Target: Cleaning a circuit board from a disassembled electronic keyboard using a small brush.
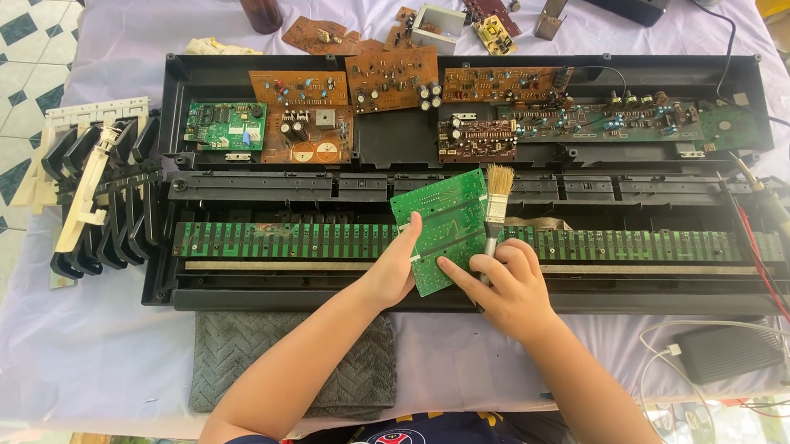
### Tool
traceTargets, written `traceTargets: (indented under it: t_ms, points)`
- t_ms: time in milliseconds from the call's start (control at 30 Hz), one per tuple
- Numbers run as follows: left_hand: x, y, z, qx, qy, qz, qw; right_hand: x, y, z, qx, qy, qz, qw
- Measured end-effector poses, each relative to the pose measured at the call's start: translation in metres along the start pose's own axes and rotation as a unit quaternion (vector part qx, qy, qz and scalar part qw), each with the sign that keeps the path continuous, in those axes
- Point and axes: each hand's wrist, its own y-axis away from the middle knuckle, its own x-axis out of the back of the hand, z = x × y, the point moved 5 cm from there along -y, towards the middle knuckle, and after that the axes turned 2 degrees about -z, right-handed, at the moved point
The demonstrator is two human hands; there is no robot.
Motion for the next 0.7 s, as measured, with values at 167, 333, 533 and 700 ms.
traceTargets:
  t_ms: [167, 333, 533, 700]
  points:
    - [0.182, -0.023, -0.077, -0.024, -0.045, 0.035, 0.998, -0.002, 0.001, 0.0, 0.001, -0.009, -0.01, 1.0]
    - [0.021, -0.01, -0.004, 0.002, -0.024, 0.087, 0.996, 0.001, 0.01, 0.007, -0.021, -0.097, -0.01, 0.995]
    - [0.032, -0.007, -0.005, 0.003, -0.083, 0.087, 0.993, 0.009, 0.024, 0.033, -0.139, -0.272, 0.057, 0.951]
    - [0.047, 0.005, -0.016, 0.01, -0.13, 0.094, 0.987, 0.011, -0.002, 0.016, -0.201, -0.417, 0.035, 0.886]
